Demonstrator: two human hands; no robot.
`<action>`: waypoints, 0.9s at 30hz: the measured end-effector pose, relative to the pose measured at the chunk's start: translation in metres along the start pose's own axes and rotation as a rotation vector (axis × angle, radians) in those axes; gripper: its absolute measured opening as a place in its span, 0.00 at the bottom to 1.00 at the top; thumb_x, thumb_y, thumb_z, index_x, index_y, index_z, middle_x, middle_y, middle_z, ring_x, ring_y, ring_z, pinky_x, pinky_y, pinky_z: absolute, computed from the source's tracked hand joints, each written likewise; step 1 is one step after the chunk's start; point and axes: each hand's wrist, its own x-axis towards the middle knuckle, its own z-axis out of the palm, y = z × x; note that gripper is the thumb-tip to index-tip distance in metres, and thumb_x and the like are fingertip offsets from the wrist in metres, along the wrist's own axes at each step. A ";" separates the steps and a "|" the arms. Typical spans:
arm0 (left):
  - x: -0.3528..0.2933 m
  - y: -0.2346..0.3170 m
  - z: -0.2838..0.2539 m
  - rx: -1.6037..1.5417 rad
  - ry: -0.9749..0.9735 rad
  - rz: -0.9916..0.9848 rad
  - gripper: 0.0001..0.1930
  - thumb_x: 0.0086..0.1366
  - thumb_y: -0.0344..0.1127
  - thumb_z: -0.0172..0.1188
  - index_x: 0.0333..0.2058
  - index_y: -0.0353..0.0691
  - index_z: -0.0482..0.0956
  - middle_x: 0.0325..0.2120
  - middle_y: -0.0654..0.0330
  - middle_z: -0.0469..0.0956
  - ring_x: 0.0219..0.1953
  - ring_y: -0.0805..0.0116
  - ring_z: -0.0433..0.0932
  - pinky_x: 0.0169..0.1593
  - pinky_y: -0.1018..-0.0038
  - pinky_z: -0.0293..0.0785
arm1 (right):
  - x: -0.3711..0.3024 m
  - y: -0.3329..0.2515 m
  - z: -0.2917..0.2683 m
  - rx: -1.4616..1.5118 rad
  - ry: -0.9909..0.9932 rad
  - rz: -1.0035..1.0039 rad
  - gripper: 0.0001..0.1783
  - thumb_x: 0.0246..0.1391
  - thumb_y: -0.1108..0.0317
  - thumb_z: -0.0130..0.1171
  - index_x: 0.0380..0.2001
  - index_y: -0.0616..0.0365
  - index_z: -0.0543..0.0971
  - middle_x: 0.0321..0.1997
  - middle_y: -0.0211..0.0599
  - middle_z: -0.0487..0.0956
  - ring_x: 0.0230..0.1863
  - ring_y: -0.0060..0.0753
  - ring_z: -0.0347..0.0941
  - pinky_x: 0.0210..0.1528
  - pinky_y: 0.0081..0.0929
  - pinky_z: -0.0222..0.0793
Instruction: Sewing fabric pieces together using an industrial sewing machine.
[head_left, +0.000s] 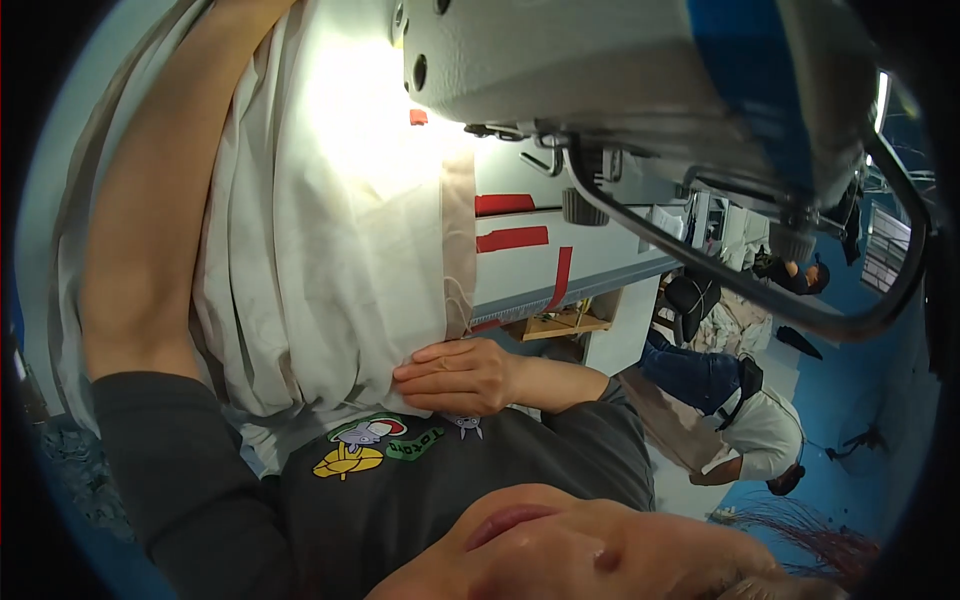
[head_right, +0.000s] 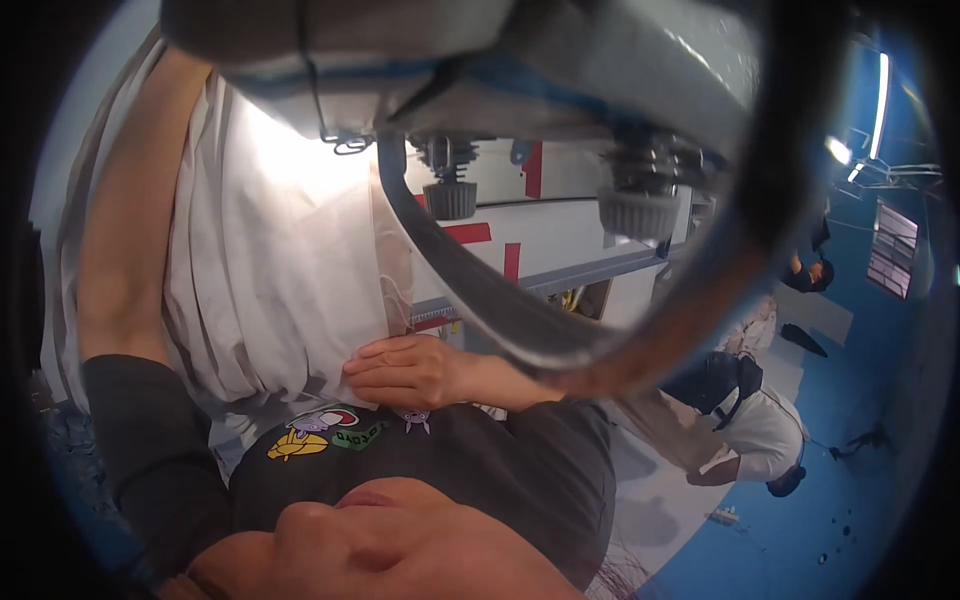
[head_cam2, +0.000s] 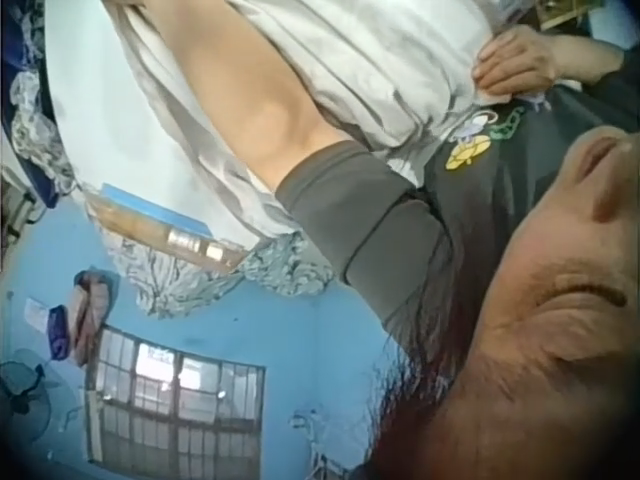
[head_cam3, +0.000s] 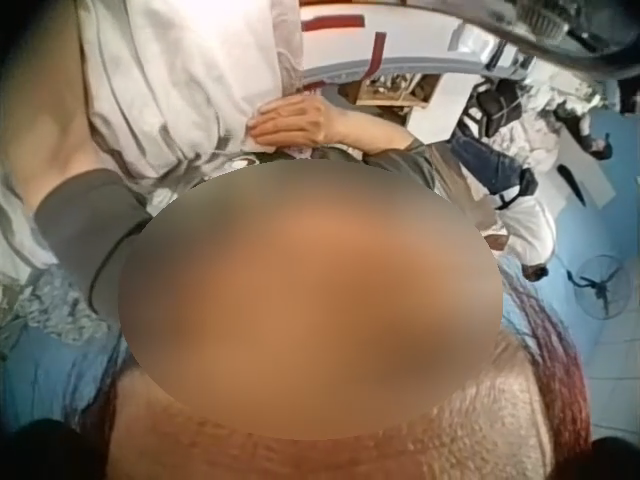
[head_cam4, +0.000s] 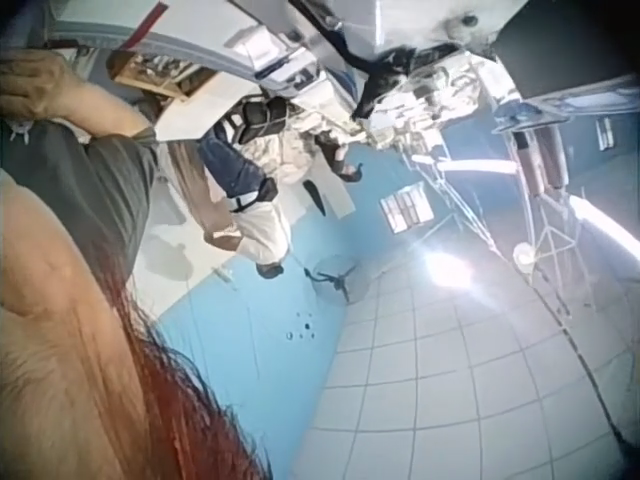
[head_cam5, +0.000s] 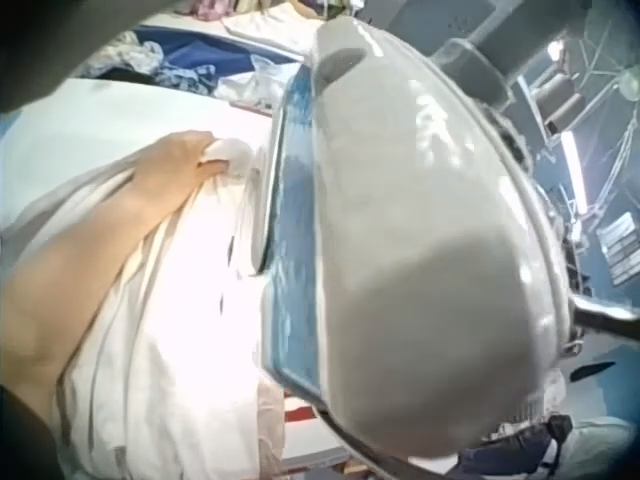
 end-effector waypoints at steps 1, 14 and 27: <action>0.004 -0.001 0.002 -0.014 0.025 0.008 0.16 0.55 0.45 0.59 0.33 0.37 0.77 0.32 0.47 0.78 0.38 0.49 0.76 0.42 0.62 0.71 | 0.001 0.002 -0.003 0.000 -0.003 0.000 0.07 0.49 0.74 0.54 0.30 0.63 0.80 0.37 0.42 0.81 0.45 0.37 0.78 0.49 0.29 0.72; 0.071 -0.050 0.005 -1.436 -0.409 0.075 0.16 0.55 0.47 0.60 0.35 0.39 0.78 0.32 0.48 0.78 0.39 0.50 0.77 0.43 0.62 0.71 | 0.034 0.026 -0.045 0.072 -0.075 0.121 0.08 0.51 0.72 0.53 0.32 0.59 0.80 0.39 0.38 0.81 0.46 0.34 0.78 0.49 0.30 0.72; 0.115 -0.055 0.035 -0.074 0.017 -0.035 0.20 0.58 0.48 0.57 0.42 0.41 0.76 0.39 0.47 0.77 0.43 0.52 0.76 0.46 0.62 0.71 | 0.062 0.043 -0.057 0.010 0.090 0.224 0.07 0.45 0.69 0.60 0.30 0.56 0.80 0.37 0.34 0.82 0.44 0.33 0.78 0.49 0.33 0.72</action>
